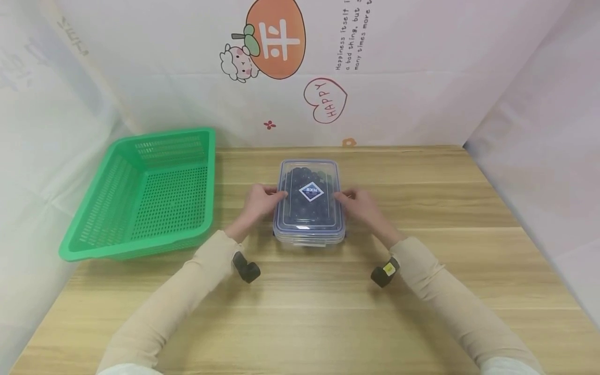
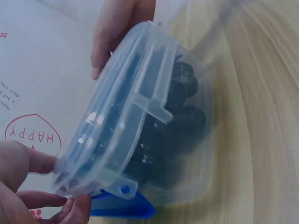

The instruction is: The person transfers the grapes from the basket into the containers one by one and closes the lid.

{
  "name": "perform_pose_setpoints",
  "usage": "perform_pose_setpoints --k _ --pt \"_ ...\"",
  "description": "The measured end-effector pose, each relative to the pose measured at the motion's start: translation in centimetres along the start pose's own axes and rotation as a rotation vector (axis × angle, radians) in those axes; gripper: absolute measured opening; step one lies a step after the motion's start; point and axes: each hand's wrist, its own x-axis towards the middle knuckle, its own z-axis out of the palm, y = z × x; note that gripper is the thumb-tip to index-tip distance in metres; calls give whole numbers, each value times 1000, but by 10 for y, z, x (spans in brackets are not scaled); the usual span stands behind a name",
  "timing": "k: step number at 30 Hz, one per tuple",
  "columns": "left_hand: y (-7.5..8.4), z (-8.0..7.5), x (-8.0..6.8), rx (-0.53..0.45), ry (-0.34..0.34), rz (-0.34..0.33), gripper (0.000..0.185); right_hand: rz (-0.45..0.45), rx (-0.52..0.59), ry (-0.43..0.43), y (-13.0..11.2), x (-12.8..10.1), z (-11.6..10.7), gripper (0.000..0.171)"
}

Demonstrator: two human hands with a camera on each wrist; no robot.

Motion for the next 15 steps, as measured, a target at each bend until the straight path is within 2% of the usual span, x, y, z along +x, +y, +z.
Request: perform_pose_setpoints --k 4,10,15 --pt "-2 1 4 -74 -37 -46 35 36 21 -28 -2 1 0 53" --pt "-2 1 10 -185 -133 -158 38 75 59 -63 -3 5 -1 49" --pt "-2 0 14 -254 -202 -212 33 81 113 -84 -2 8 -1 49"
